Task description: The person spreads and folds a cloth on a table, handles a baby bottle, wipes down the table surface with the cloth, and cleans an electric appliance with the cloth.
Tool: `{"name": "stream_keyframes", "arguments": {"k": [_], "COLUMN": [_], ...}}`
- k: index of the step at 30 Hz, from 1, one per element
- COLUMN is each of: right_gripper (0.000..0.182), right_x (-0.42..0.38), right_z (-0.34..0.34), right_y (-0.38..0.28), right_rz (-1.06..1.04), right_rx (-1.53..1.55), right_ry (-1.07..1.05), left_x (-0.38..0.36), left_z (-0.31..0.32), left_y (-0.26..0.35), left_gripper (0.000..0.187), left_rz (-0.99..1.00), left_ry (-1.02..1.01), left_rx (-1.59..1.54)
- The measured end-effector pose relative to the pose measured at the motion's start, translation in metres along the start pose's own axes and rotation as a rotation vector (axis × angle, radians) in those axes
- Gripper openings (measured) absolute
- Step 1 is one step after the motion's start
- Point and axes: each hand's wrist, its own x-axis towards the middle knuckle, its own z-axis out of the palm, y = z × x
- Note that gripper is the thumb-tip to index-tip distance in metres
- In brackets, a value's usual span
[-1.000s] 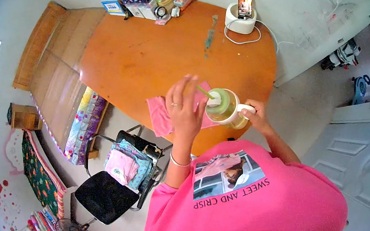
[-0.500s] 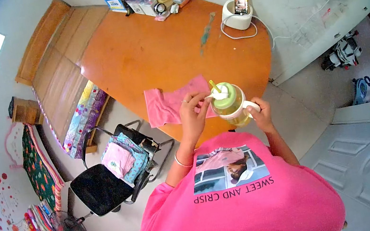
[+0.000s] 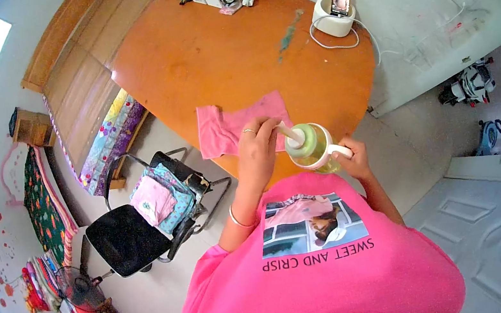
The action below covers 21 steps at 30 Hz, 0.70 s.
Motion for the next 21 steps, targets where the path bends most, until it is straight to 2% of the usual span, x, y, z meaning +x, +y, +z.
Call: {"name": "stream_keyframes", "arguments": {"k": [1,3,7,9,14,21], "right_gripper": [0.016,0.016,0.018,0.018,0.019,0.018], "right_x": [-0.001,-0.002,-0.001,-0.004,-0.008,-0.005], "right_z": [0.000,-0.002,-0.007,-0.011,-0.015,-0.020], "right_y": [0.000,0.001,0.000,0.002,0.010,0.008], "right_rz": [0.008,0.018,-0.011,-0.003,0.070,0.059], "right_rx": [0.004,0.005,-0.055,-0.077,0.009,-0.068], "right_ry": [0.004,0.005,-0.028,-0.039,-0.027,-0.072], "left_x": [0.001,0.003,0.006,0.003,0.009,0.006], "left_z": [-0.002,-0.005,-0.012,-0.012,-0.014,-0.007], "left_y": [0.000,0.003,0.004,0.007,0.010,0.005], "left_gripper": [0.016,0.013,0.012,0.013,0.014,0.014], "left_rz": [-0.002,-0.024,0.002,-0.012,-0.038,-0.014], "left_ry": [-0.001,-0.178,-0.110,-0.241,-0.273,-0.299], "left_rx": [0.000,0.037,0.025,0.041,-0.032,-0.107]}}
